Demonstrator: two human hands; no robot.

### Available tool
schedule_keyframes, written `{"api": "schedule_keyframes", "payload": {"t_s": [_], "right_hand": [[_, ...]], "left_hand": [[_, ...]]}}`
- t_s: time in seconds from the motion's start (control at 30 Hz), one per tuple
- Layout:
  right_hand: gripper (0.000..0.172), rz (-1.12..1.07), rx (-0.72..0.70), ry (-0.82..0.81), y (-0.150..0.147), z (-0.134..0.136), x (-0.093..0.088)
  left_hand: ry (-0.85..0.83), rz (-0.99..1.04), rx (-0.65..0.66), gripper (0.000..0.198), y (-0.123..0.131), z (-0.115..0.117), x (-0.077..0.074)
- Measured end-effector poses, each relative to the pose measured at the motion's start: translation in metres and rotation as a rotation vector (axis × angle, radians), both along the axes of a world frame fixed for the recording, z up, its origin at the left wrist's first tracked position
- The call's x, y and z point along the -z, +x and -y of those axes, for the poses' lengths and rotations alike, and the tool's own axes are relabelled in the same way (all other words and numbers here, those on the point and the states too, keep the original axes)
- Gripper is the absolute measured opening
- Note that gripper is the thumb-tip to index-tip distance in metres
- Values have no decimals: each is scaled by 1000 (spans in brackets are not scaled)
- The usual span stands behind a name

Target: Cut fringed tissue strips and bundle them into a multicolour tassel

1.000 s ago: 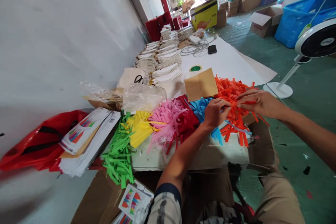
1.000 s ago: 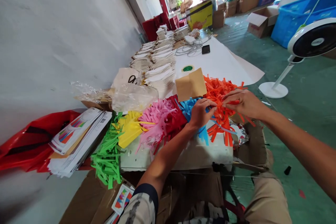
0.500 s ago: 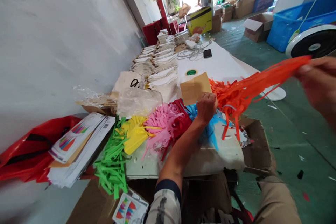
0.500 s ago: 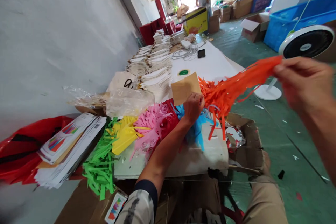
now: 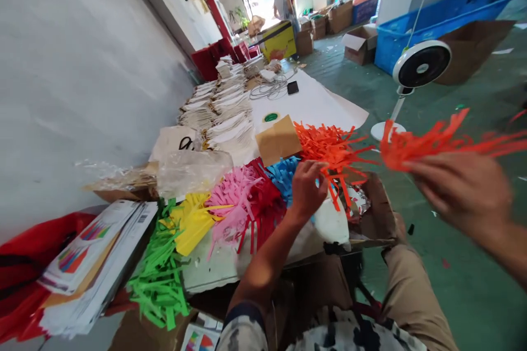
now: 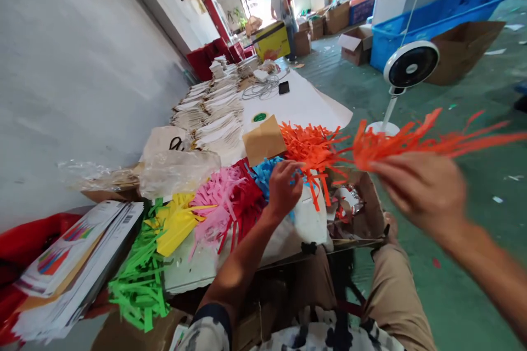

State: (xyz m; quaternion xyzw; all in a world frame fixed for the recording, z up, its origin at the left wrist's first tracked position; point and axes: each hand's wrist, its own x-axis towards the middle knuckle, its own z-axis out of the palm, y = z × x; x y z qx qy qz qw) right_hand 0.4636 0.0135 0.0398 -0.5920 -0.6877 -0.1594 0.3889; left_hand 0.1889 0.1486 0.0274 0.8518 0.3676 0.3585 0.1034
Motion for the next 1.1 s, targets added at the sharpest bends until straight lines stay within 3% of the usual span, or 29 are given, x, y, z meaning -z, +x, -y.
{"api": "schedule_keyframes", "payload": {"t_s": [0.07,0.13,0.27,0.4,0.47,0.53,0.63,0.73,0.87,0.93,1.0,1.1], "right_hand": [[32,-93,-7,3,-26,18,16],[47,-212,14,18,-53,32,31],[61,-307,15,-2,-81,50,42],[59,-334,-19,-34,-81,62,37],[56,-337,-36,-45,-80,66,33],[52,-345,-54,-79,-77,66,27],[57,-401,-125,-230,-68,58,13],[69,-462,-355,-492,-59,40,-6],[54,-643,-643,-825,-56,12,-22],[44,-692,-675,-899,-54,-1,-22],[45,-678,-648,-897,-47,-15,-21],[46,-629,-553,-816,-25,-38,-25]], "left_hand": [[-157,163,155,16,11,34,3],[-235,208,272,28,24,61,9],[-233,259,290,46,41,82,16],[-175,268,258,37,38,77,10],[-182,224,312,23,33,72,7],[-234,215,402,22,25,68,1],[-396,211,588,35,10,61,-16],[-695,121,785,45,-5,50,-39],[-1141,96,872,51,-14,33,-63],[-1286,135,861,47,-14,24,-67],[-1359,169,839,43,-12,13,-68],[-1264,28,821,44,-5,-10,-68]]}}
